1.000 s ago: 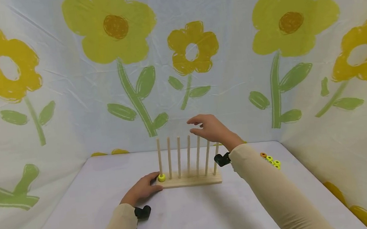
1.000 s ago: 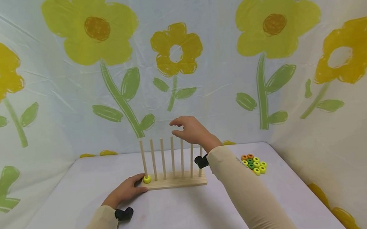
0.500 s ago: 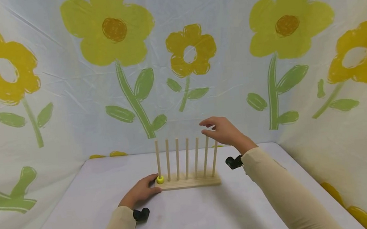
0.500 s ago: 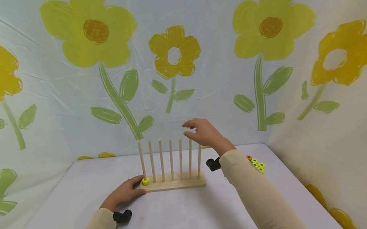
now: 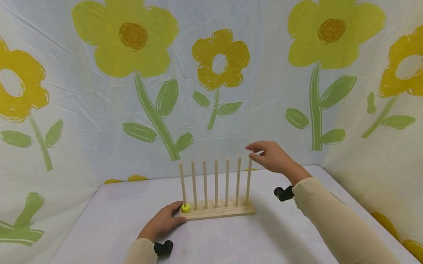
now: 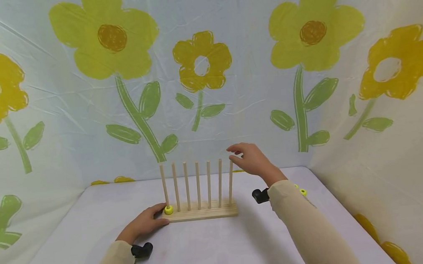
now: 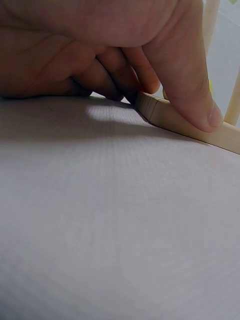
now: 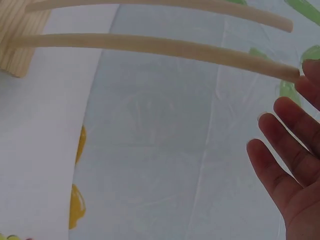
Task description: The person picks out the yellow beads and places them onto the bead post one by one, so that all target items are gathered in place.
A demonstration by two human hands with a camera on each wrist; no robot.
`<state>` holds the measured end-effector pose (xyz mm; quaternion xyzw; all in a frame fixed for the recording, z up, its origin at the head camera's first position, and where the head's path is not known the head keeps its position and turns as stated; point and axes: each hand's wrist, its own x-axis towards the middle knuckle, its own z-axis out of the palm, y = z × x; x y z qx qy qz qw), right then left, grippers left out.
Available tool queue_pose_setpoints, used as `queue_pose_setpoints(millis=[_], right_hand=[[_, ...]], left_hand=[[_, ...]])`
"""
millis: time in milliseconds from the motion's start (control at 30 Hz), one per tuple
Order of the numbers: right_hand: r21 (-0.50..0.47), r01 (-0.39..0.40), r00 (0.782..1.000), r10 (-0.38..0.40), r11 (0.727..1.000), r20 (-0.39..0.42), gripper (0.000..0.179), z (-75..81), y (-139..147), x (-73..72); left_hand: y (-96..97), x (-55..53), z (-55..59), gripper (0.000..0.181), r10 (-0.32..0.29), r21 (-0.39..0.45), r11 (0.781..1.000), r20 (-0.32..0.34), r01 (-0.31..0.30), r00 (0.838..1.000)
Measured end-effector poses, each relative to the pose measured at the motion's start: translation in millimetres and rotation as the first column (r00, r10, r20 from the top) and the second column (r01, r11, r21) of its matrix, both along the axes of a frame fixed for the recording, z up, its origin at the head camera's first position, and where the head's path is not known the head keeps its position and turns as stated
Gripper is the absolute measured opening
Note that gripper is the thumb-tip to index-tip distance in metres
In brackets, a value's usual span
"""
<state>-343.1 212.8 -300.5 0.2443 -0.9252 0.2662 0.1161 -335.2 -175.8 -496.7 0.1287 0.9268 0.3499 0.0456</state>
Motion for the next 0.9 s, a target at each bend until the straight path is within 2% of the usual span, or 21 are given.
queue_pose_setpoints(millis=[233, 400, 900], right_hand=[[-0.029, 0.032, 0.999, -0.032, 0.999, 0.001, 0.033, -14.2, 15.5, 1.0], [-0.013, 0.055, 0.998, -0.055, 0.998, 0.003, 0.033, -25.6, 24.5, 3.5], [0.018, 0.113, 0.991, -0.114, 0.993, 0.073, 0.033, -66.0, 54.4, 1.0]], left_hand=[[-0.3, -0.3, -2.9, 0.071, -0.002, -0.001, 1.000, 0.011, 0.002, 1.000], [-0.4, 0.2, -1.5, 0.072, 0.006, -0.005, 1.000, 0.014, -0.006, 1.000], [1.9, 1.9, 2.1, 0.072, 0.024, -0.015, 1.000, 0.027, -0.023, 0.999]])
